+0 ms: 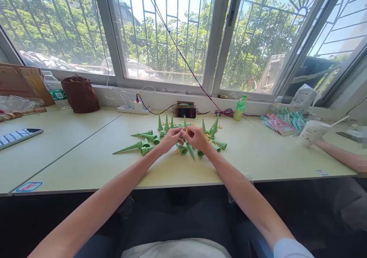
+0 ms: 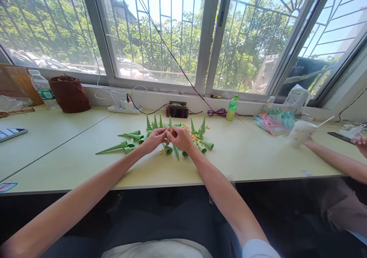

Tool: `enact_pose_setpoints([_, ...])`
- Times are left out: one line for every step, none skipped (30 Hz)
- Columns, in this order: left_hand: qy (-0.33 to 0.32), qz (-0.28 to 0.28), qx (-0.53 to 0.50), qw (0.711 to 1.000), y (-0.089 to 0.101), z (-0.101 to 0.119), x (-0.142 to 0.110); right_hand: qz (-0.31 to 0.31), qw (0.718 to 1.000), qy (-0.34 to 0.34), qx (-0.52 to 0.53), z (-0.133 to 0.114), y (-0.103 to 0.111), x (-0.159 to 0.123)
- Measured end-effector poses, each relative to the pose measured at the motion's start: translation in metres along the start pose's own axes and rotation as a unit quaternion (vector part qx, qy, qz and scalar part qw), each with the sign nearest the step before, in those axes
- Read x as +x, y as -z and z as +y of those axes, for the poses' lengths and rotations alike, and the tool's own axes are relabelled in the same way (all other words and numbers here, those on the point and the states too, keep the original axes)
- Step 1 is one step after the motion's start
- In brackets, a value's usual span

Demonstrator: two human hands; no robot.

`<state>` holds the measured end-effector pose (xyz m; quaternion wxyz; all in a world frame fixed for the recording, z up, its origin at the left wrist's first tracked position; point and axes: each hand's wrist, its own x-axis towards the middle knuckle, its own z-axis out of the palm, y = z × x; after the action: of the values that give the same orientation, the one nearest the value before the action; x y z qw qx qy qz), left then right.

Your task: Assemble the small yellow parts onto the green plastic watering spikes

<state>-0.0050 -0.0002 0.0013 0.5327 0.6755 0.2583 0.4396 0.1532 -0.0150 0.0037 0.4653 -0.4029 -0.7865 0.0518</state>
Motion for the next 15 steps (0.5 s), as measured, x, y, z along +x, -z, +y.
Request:
enact_pose_setpoints([0.001, -0.005, 0.001, 1.0, 0.0006, -0.0005, -0.0001, -0.005, 1.0, 0.003, -0.001, -0.0001, 0.0004, -0.0001])
enact_pose_setpoints([0.003, -0.008, 0.002, 1.0, 0.0009, -0.0006, -0.0004, -0.011, 1.0, 0.006, -0.002, 0.0, 0.0006, -0.0003])
enact_pose_setpoints([0.005, -0.009, 0.002, 1.0, 0.0008, -0.0002, -0.0007, -0.015, 1.0, 0.007, -0.003, 0.0, 0.0008, -0.0004])
enact_pose_setpoints([0.008, -0.009, 0.001, 1.0, 0.0003, 0.0005, -0.001, -0.019, 1.0, 0.008, -0.004, 0.0002, 0.0009, -0.0004])
enact_pose_setpoints([0.011, -0.008, 0.0, 1.0, -0.0003, 0.0014, -0.0013, -0.021, 1.0, 0.008, -0.005, 0.0003, 0.0008, -0.0005])
enact_pose_setpoints([0.014, -0.007, -0.001, 1.0, -0.001, 0.0023, -0.0016, -0.021, 1.0, 0.007, -0.006, 0.0004, 0.0006, -0.0005])
enact_pose_setpoints([0.015, -0.005, -0.003, 1.0, -0.0016, 0.0032, -0.0017, -0.02, 1.0, 0.006, -0.006, 0.0005, 0.0003, -0.0005])
enact_pose_setpoints([0.016, -0.003, -0.004, 1.0, -0.0021, 0.0039, -0.0018, -0.018, 1.0, 0.005, -0.006, 0.0006, 0.0, -0.0004])
enact_pose_setpoints([0.016, -0.002, -0.006, 1.0, -0.0025, 0.0043, -0.0018, -0.016, 1.0, 0.005, -0.006, 0.0007, -0.0003, -0.0004])
enact_pose_setpoints([0.016, 0.0, -0.007, 1.0, -0.0027, 0.0046, -0.0018, -0.013, 1.0, 0.005, -0.005, 0.0007, -0.0007, -0.0003])
enact_pose_setpoints([0.016, 0.001, -0.008, 1.0, -0.0028, 0.0046, -0.0018, -0.011, 1.0, 0.005, -0.003, 0.0007, -0.001, -0.0001])
enact_pose_setpoints([0.016, 0.0, -0.01, 1.0, -0.0028, 0.0045, -0.0018, -0.008, 1.0, 0.005, -0.002, 0.0007, -0.0013, 0.0])
enact_pose_setpoints([0.017, 0.0, -0.011, 1.0, -0.0028, 0.0044, -0.0018, -0.005, 1.0, 0.006, 0.001, 0.0007, -0.0016, 0.0001])
enact_pose_setpoints([0.017, -0.001, -0.014, 1.0, -0.0028, 0.0043, -0.0019, -0.002, 1.0, 0.007, 0.004, 0.0007, -0.0019, 0.0002])
enact_pose_setpoints([0.017, -0.001, -0.016, 1.0, -0.0028, 0.0042, -0.0019, 0.002, 1.0, 0.009, 0.007, 0.0007, -0.0022, 0.0003])
